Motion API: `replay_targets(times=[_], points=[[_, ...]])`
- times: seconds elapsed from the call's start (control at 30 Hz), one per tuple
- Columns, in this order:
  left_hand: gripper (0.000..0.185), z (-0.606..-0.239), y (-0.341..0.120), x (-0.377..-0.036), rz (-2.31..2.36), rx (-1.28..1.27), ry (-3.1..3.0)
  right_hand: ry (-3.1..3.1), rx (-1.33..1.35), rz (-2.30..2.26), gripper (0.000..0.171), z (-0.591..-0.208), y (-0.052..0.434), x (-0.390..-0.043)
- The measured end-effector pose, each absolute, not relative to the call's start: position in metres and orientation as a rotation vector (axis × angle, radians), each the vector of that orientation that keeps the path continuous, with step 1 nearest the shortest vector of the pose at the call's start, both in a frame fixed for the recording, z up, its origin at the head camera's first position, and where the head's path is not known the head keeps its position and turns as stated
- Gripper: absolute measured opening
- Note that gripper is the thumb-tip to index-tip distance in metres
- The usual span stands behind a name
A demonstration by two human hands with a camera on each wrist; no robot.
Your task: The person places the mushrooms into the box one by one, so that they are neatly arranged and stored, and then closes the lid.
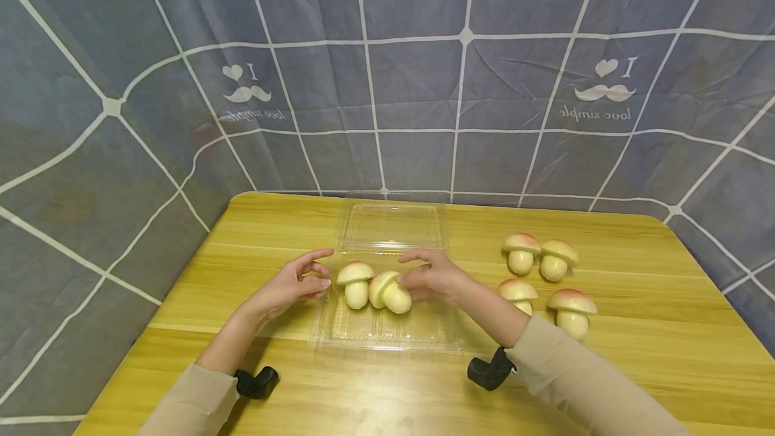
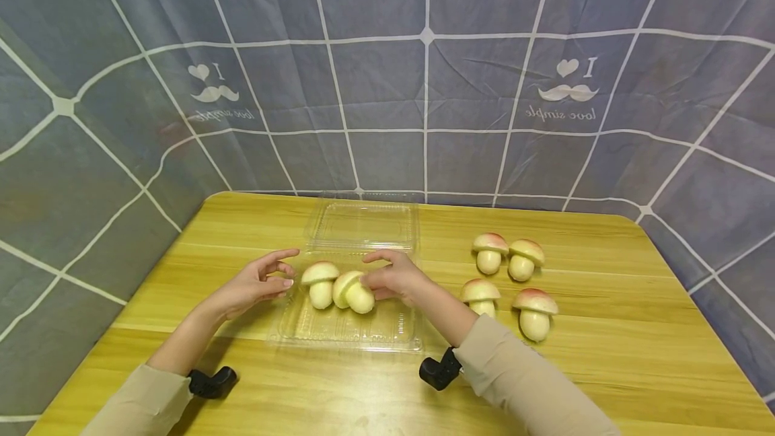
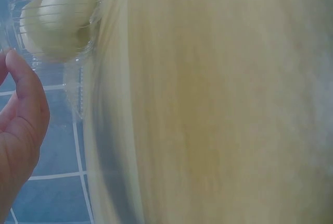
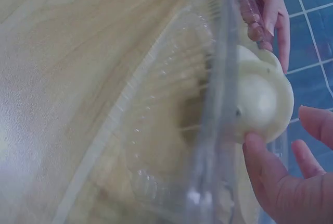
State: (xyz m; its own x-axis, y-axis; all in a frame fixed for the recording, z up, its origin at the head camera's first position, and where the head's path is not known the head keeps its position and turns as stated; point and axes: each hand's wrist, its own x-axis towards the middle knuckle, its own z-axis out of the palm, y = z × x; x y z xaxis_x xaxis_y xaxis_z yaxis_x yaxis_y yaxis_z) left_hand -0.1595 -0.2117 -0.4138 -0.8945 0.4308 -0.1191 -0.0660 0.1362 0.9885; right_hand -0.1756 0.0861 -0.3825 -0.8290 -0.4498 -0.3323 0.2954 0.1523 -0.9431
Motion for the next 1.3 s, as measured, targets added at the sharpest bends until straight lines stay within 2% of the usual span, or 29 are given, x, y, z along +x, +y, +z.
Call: replay_targets(times=[0.17, 0.53, 1.3], points=[[0.065, -0.414, -0.211, -0.159, 1.805, 0.348, 2.056, 1.925, -0.186, -1.671, 0.053, -0.388, 0.081, -0.172], [0.064, -0.415, -0.212, -0.16, 1.805, 0.35, 2.058, 1.832, -0.305, -1.522, 0.045, -0.396, 0.071, -0.164], [0.063, -0.416, -0.212, -0.161, 1.812, 0.346, 2.053, 1.719, -0.248, -1.574, 0.034, -0.4, 0.045, -0.154]])
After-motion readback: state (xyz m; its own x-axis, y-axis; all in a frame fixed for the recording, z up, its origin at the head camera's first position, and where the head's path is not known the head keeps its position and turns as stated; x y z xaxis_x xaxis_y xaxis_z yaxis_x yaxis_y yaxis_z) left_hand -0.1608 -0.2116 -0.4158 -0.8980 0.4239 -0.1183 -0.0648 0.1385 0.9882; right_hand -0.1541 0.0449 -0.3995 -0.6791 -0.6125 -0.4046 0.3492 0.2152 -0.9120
